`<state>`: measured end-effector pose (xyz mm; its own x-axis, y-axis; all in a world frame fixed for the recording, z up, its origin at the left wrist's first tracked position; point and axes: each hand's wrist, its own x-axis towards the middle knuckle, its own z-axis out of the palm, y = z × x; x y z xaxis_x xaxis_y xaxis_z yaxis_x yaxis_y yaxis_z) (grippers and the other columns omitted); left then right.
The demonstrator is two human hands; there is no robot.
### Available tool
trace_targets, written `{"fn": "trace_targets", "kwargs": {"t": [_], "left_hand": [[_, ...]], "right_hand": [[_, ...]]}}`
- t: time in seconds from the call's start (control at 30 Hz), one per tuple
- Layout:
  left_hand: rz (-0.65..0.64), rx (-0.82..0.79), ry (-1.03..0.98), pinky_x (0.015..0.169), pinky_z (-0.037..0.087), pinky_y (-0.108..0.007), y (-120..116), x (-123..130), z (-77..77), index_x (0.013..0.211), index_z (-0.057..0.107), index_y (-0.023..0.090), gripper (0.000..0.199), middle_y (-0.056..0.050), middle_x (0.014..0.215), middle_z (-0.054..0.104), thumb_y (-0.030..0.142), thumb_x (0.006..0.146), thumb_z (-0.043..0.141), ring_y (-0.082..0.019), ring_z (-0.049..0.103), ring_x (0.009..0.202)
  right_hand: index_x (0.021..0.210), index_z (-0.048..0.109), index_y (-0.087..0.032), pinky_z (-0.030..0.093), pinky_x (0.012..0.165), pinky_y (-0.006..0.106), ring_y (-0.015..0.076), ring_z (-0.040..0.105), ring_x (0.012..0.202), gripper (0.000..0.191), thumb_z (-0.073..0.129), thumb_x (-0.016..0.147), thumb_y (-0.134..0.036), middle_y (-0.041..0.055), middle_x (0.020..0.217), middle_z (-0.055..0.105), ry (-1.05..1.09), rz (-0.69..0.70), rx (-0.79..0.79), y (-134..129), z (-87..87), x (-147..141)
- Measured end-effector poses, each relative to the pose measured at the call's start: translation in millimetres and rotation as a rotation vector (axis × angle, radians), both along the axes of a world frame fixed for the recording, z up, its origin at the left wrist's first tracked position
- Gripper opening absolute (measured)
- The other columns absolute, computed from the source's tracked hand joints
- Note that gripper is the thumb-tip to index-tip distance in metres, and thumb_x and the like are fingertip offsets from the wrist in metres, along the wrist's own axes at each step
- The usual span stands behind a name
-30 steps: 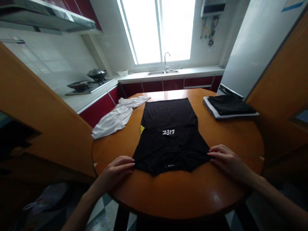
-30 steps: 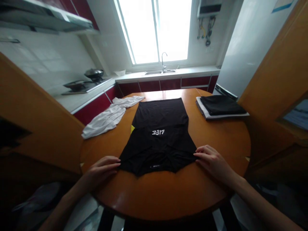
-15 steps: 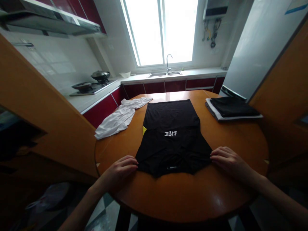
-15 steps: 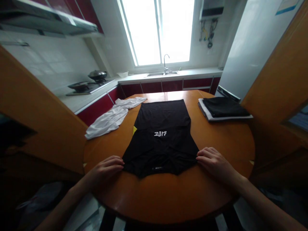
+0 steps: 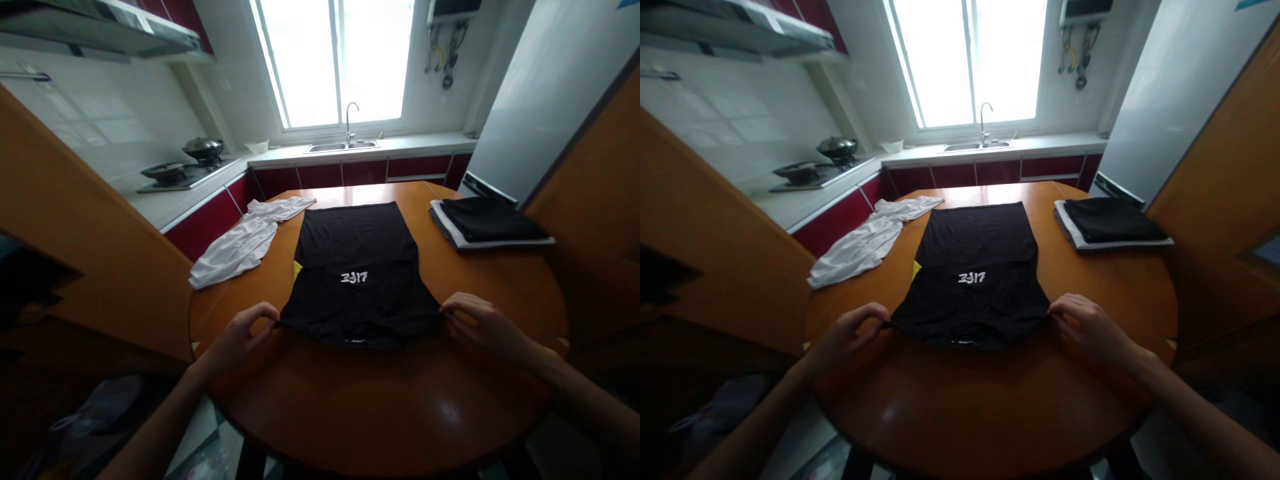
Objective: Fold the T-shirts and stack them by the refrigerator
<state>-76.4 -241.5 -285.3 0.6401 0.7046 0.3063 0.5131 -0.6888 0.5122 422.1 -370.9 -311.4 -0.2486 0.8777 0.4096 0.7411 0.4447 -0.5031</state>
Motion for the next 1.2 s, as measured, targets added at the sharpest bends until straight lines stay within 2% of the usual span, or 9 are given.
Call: {"fn": "trace_targets", "kwargs": {"t": [0.17, 0.37, 0.5, 0.63, 0.73, 0.87, 1.03, 1.2], "left_hand": [[0.068, -0.046, -0.062, 0.065, 0.054, -0.025, 38.8, 15.6, 14.0, 0.091, 0.062, 0.019, 0.022, -0.002, 0.081, 0.068, 0.039, 0.094, 0.055, -0.016, 0.065, 0.072], [0.140, -0.039, -0.154, 0.067, 0.053, -0.026, 97.7, 29.8, 25.1, 0.097, 0.063, 0.018, 0.030, -0.003, 0.086, 0.068, 0.048, 0.092, 0.060, -0.017, 0.063, 0.075], [0.127, -0.114, -0.158, 0.064, 0.051, -0.025, 140.3, 41.9, 19.3, 0.098, 0.063, 0.018, 0.035, -0.001, 0.080, 0.067, 0.052, 0.089, 0.063, -0.016, 0.062, 0.071], [0.077, -0.189, -0.110, 0.064, 0.051, -0.025, 175.9, 49.9, -2.7, 0.094, 0.066, 0.017, 0.037, -0.003, 0.078, 0.069, 0.053, 0.089, 0.061, -0.017, 0.064, 0.071], [0.061, -0.217, -0.034, 0.066, 0.053, -0.026, 186.4, 49.5, -15.4, 0.093, 0.070, 0.018, 0.036, -0.004, 0.081, 0.072, 0.052, 0.090, 0.060, -0.018, 0.067, 0.075], [0.047, -0.254, 0.000, 0.071, 0.056, -0.028, 182.3, 45.9, -15.1, 0.093, 0.074, 0.019, 0.037, -0.005, 0.087, 0.076, 0.053, 0.090, 0.060, -0.020, 0.070, 0.080], [0.028, -0.313, -0.066, 0.076, 0.059, -0.032, 180.7, 46.0, 2.0, 0.094, 0.075, 0.018, 0.034, -0.006, 0.091, 0.077, 0.049, 0.081, 0.073, -0.021, 0.071, 0.083], [0.150, -0.207, -0.176, 0.077, 0.058, -0.030, 200.8, 50.8, 17.8, 0.096, 0.073, 0.017, 0.032, -0.005, 0.092, 0.075, 0.045, 0.082, 0.073, -0.019, 0.070, 0.083]], "right_hand": [[0.094, 0.070, -0.023, 0.053, 0.067, 0.031, 0.0195, 0.067, 0.075, 0.021, 0.054, 0.096, -0.036, 0.0053, 0.087, 0.073, 0.024, -0.016, -0.198, 32.9, 29.2, 7.6], [0.089, 0.069, -0.020, 0.049, 0.064, 0.030, 0.0181, 0.061, 0.071, 0.027, 0.054, 0.093, -0.043, 0.0042, 0.079, 0.069, 0.026, -0.032, -0.283, 96.5, 58.1, 22.0], [0.081, 0.068, -0.019, 0.046, 0.062, 0.030, 0.0166, 0.058, 0.068, 0.030, 0.059, 0.088, -0.047, 0.0024, 0.073, 0.065, 0.004, 0.032, -0.451, 146.9, 52.8, 32.1], [0.078, 0.070, -0.018, 0.047, 0.065, 0.030, 0.0173, 0.060, 0.070, 0.034, 0.067, 0.079, -0.052, 0.0035, 0.074, 0.069, 0.058, 0.038, -0.567, 186.6, 31.7, 39.8], [0.078, 0.071, -0.017, 0.048, 0.065, 0.030, 0.0175, 0.061, 0.070, 0.036, 0.069, 0.078, -0.054, 0.0046, 0.076, 0.071, 0.109, 0.038, -0.604, 197.7, 18.2, 43.3], [0.085, 0.073, -0.017, 0.045, 0.056, 0.028, 0.0158, 0.058, 0.062, 0.041, 0.068, 0.079, -0.057, 0.0039, 0.073, 0.069, 0.132, 0.025, -0.675, 192.2, 12.3, 44.9], [0.085, 0.072, -0.018, 0.049, 0.062, 0.030, 0.0176, 0.063, 0.070, 0.039, 0.072, 0.077, -0.056, 0.0038, 0.078, 0.072, 0.167, 0.054, -0.616, 188.6, 24.7, 45.9], [0.088, 0.073, -0.019, 0.051, 0.068, 0.033, 0.0197, 0.066, 0.075, 0.033, 0.070, 0.080, -0.051, 0.0052, 0.082, 0.073, 0.177, -0.014, -0.447, 213.0, 44.1, 57.6]]}}
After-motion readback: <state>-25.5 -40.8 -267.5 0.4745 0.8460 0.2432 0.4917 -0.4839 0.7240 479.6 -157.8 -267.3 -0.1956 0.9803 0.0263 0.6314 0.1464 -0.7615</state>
